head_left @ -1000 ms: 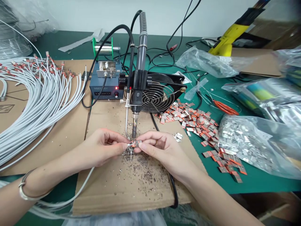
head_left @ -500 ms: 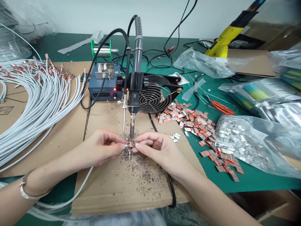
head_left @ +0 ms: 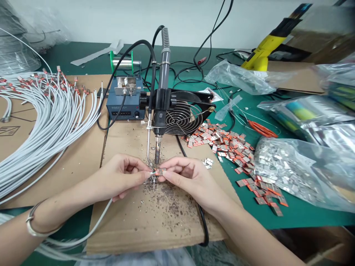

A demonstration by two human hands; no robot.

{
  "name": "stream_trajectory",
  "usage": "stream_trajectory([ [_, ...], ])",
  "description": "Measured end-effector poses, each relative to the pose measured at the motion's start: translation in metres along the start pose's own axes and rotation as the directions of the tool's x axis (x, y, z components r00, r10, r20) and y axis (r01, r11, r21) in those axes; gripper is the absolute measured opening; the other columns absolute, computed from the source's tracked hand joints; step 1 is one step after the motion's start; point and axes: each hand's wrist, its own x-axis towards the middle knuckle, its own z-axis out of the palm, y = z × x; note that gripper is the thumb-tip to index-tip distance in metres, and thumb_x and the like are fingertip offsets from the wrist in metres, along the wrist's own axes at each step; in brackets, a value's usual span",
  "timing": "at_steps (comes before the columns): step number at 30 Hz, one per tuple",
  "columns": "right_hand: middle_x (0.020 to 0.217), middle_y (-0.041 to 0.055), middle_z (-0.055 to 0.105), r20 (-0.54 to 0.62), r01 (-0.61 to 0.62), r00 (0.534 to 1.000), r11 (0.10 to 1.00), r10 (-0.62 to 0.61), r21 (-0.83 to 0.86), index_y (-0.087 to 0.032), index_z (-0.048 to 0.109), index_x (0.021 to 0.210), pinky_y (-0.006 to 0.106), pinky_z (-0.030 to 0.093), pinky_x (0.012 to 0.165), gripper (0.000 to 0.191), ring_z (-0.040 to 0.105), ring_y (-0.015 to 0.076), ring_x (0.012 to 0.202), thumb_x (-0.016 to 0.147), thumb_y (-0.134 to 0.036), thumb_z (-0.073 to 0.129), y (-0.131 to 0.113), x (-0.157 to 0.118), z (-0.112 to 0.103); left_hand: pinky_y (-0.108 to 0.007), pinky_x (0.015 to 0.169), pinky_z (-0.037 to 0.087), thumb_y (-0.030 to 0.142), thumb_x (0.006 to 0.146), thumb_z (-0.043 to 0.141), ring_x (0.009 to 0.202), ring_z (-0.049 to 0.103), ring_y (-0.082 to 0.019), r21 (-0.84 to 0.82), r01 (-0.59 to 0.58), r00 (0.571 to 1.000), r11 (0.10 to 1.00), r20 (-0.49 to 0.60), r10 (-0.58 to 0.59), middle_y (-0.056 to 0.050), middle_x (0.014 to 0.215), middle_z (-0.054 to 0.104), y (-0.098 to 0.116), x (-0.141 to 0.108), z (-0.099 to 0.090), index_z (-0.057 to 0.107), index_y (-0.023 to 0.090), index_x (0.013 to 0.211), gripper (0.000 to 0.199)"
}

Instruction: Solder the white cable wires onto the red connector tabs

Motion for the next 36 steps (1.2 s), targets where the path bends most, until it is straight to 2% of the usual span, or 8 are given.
stream_trajectory([
  [10, 0.073, 0.0036, 0.068, 0.015, 0.002, 1.000, 1.000, -0.002, 0.026, -0.013, 0.064, 0.081, 0.013, 0.050, 0.063, 0.020, 0.064, 0.0071, 0.067, 0.070, -0.028, 0.072, 0.001, -0.001, -0.001, -0.008, 0.026, 0.025, 0.035, 0.081, 0.055, 0.030, 0.033, -0.002, -0.028, -0.006, 1.000, 1.000, -0.012, 0.006, 0.007, 0.049, 0.044, -0.003, 0.000, 0.002, 0.058, 0.013, 0.087, 0.023],
  [16, 0.073, 0.0035, 0.068, 0.006, 0.011, 1.000, 1.000, -0.011, 0.002, -0.014, 0.065, 0.081, 0.015, 0.050, 0.062, 0.019, 0.064, 0.0082, 0.066, 0.070, -0.028, 0.072, 0.002, 0.000, -0.001, -0.009, 0.026, 0.026, 0.037, 0.080, 0.056, 0.030, 0.033, -0.002, -0.062, -0.064, 0.998, 0.996, -0.001, 0.064, 0.007, 0.051, 0.045, -0.007, 0.002, 0.001, 0.059, 0.013, 0.087, 0.025],
  [28, 0.072, 0.0031, 0.068, -0.013, 0.015, 1.000, 1.000, -0.015, 0.021, -0.013, 0.064, 0.079, 0.012, 0.048, 0.060, 0.018, 0.064, 0.0068, 0.066, 0.069, -0.026, 0.072, 0.002, 0.000, 0.001, -0.008, 0.025, 0.026, 0.035, 0.082, 0.055, 0.030, 0.034, -0.001, -0.029, 0.037, 0.999, 0.999, -0.029, -0.038, 0.007, 0.051, 0.046, 0.003, -0.001, 0.002, 0.057, 0.013, 0.084, 0.022],
  [36, 0.072, 0.0029, 0.068, 0.014, 0.001, 1.000, 0.998, -0.001, 0.065, -0.013, 0.065, 0.079, 0.011, 0.048, 0.061, 0.014, 0.064, 0.0057, 0.066, 0.071, -0.023, 0.071, -0.001, -0.001, 0.001, -0.007, 0.025, 0.026, 0.041, 0.079, 0.058, 0.030, 0.034, -0.001, -0.030, 0.039, 0.999, 0.999, -0.027, -0.040, 0.007, 0.051, 0.046, 0.003, -0.002, 0.003, 0.057, 0.014, 0.083, 0.027],
])
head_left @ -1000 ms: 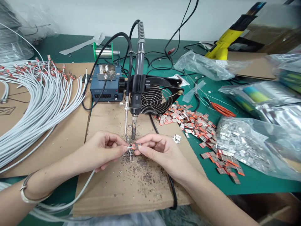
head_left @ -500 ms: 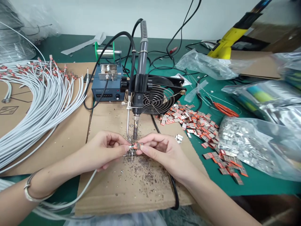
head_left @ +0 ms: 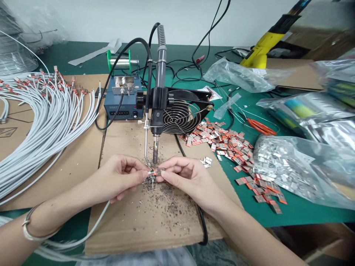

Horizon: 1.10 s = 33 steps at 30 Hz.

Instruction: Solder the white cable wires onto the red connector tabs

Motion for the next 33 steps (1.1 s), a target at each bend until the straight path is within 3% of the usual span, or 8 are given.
stream_trajectory([
  [9, 0.072, 0.0018, 0.068, 0.040, 0.027, 0.999, 0.999, -0.029, 0.044, -0.013, 0.064, 0.080, 0.007, 0.048, 0.062, 0.012, 0.064, 0.0035, 0.066, 0.073, -0.020, 0.070, 0.002, 0.001, -0.001, -0.007, 0.025, 0.025, 0.037, 0.081, 0.055, 0.029, 0.032, 0.000, -0.024, -0.006, 1.000, 1.000, 0.003, 0.006, 0.007, 0.050, 0.046, 0.000, 0.000, 0.000, 0.057, 0.013, 0.081, 0.024],
  [20, 0.073, 0.0048, 0.068, 0.008, 0.003, 1.000, 0.991, -0.001, -0.135, -0.011, 0.064, 0.081, 0.012, 0.045, 0.056, 0.020, 0.062, 0.0066, 0.064, 0.069, -0.026, 0.069, 0.002, -0.002, -0.001, -0.009, 0.027, 0.034, 0.037, 0.081, 0.056, 0.031, 0.039, -0.002, -0.044, -0.063, 0.998, 0.997, 0.029, 0.064, 0.007, 0.052, 0.048, -0.016, 0.005, 0.001, 0.060, 0.013, 0.085, 0.024],
  [25, 0.069, 0.0046, 0.066, 0.041, 0.029, 0.999, 0.983, -0.022, -0.184, -0.011, 0.063, 0.080, 0.013, 0.043, 0.053, 0.021, 0.058, 0.0055, 0.058, 0.070, -0.029, 0.068, -0.001, -0.022, 0.002, -0.011, 0.033, 0.041, 0.040, 0.078, 0.059, 0.035, 0.046, -0.003, -0.136, -0.100, 0.987, 0.986, 0.111, 0.116, 0.005, 0.054, 0.051, -0.028, -0.011, 0.013, 0.061, 0.012, 0.084, 0.029],
  [30, 0.069, 0.0055, 0.065, 0.145, 0.102, 0.987, 0.963, -0.067, -0.250, -0.011, 0.062, 0.084, 0.014, 0.043, 0.054, 0.021, 0.057, 0.0061, 0.059, 0.077, -0.030, 0.064, 0.005, -0.054, 0.002, -0.011, 0.033, 0.034, 0.051, 0.072, 0.062, 0.036, 0.045, -0.004, -0.236, -0.071, 0.979, 0.969, 0.172, 0.113, 0.004, 0.056, 0.051, -0.043, -0.036, 0.036, 0.058, 0.013, 0.086, 0.041],
  [33, 0.071, 0.0062, 0.065, 0.228, 0.175, 0.969, 0.911, -0.093, -0.374, -0.012, 0.063, 0.093, 0.016, 0.045, 0.056, 0.021, 0.058, 0.0083, 0.062, 0.081, -0.029, 0.059, 0.008, -0.076, -0.005, -0.013, 0.036, 0.033, 0.055, 0.073, 0.059, 0.039, 0.043, -0.004, -0.142, -0.142, 0.970, 0.980, 0.176, 0.166, 0.004, 0.055, 0.049, -0.061, -0.044, 0.047, 0.061, 0.013, 0.085, 0.043],
])
